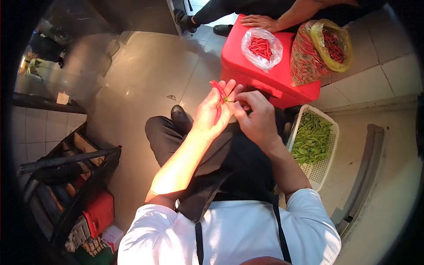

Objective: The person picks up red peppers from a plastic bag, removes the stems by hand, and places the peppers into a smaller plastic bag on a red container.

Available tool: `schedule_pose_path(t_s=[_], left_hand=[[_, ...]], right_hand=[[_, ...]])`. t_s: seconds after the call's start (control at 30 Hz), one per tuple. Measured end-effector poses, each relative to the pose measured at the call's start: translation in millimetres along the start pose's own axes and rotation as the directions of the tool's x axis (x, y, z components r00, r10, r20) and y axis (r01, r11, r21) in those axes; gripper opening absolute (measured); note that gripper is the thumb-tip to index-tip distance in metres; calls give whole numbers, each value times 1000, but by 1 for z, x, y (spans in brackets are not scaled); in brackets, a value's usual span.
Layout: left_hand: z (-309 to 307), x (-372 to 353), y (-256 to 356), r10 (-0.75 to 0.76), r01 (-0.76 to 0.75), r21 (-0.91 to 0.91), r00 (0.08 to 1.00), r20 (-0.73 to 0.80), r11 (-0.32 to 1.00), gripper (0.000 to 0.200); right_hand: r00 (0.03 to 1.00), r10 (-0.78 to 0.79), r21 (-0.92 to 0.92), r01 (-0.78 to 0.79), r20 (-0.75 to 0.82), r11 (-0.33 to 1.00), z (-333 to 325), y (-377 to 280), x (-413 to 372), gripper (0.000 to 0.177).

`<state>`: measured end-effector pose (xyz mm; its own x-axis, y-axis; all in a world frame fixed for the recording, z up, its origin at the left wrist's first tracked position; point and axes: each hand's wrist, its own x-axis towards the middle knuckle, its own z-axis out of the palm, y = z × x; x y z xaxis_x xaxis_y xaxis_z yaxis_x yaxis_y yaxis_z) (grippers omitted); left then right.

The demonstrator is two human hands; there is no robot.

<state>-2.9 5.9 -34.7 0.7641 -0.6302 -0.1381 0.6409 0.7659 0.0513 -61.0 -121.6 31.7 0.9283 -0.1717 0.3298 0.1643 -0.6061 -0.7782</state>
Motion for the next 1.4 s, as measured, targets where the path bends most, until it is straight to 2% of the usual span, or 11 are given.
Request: schedule_pose_path(t_s=[0.17,0.27,0.43,0.57,0.67,0.87,1.03,1.1,1.27,1.33,1.4], left_hand=[[1,-1,-7,87,-87,54,996,2,995,27],[3,-8,-7,135,-131,131,991,-17,983,27],[4,-6,-12,212,-193,305,977,-29,932,25],[3,-4,-8,178,-160,256,983,-49,953,23],[1,-4,-6,126,-111,198,990,-61,974,23],[0,-4,-5,50,-39,102,993,-109,994,21],[-2,-2,-9,62,-56,41,986,-152,998,19],[-2,-2,-8,52,-48,49,996,-72,998,18],[-6,-3,-16,27,-12,77,981,-190,997,22],[-8,-2,-15,-17,24,39,987,-157,999,22],[-7,-3,-14,-31,38,43,988,-149,998,23]], right_hand=[[988,-141,-200,126,-62,972,25,12,4,13],[995,-88,-139,79,-55,987,30,11,5,12],[998,-56,-195,51,-17,979,26,7,5,10],[1000,-11,-72,11,0,997,23,9,6,10],[993,-107,-175,114,53,978,16,9,6,9],[981,-189,-194,192,38,962,13,21,6,9],[979,-175,39,180,-106,983,21,37,1,4],[969,-202,97,217,-145,971,21,43,-1,4],[973,-151,-37,147,-174,989,7,37,-6,7],[976,116,306,-56,-184,950,2,37,-5,7],[944,316,609,-198,-92,768,-8,31,-2,9]])
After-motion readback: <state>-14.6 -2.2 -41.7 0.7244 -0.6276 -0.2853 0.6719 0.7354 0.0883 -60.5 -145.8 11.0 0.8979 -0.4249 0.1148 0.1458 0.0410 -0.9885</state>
